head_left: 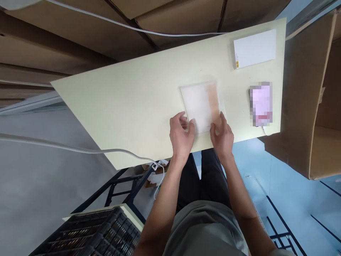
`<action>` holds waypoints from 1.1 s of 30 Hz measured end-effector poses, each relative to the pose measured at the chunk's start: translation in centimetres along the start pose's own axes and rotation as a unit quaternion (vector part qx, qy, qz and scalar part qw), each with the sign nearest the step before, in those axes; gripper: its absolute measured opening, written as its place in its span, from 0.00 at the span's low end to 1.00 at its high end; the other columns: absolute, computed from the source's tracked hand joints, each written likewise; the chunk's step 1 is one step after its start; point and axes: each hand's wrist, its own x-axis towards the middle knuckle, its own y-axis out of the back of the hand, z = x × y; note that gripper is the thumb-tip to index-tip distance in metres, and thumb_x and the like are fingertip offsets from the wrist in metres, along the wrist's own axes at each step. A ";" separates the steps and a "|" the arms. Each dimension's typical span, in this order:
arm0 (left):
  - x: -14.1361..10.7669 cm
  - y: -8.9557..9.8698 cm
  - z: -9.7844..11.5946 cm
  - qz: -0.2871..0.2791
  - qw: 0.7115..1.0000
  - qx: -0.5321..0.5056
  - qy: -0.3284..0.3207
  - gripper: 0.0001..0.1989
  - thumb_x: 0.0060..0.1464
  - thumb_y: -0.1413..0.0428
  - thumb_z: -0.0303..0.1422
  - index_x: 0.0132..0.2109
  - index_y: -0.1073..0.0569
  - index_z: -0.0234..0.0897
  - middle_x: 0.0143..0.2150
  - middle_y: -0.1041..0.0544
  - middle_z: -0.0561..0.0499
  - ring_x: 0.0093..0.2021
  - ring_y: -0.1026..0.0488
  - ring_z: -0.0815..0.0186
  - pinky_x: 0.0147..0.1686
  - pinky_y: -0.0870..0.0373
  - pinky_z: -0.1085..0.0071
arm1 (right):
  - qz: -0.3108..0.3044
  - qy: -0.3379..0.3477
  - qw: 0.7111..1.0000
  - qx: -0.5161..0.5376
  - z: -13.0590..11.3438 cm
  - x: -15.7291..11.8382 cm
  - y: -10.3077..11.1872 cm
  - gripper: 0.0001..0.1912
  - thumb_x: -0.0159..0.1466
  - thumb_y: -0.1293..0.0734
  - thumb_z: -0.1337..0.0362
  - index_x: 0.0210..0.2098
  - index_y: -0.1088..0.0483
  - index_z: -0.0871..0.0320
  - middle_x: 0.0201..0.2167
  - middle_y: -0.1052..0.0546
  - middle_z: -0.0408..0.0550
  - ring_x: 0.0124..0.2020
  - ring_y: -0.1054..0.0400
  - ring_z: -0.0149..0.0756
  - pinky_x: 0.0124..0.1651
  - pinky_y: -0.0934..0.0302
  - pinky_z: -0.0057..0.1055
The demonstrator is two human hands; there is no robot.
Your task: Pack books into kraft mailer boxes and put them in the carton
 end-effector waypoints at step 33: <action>0.5 1.6 -2.8 -0.061 0.957 -0.252 0.129 0.18 0.63 0.34 0.45 0.54 0.21 0.41 0.50 0.14 0.45 0.52 0.16 0.56 0.52 0.18 0.60 | -0.060 0.095 0.993 0.035 -2.1 1.8 -0.1 0.22 0.81 0.37 0.57 0.71 0.27 0.50 0.64 0.21 0.59 0.61 0.24 0.50 0.61 0.22 0.54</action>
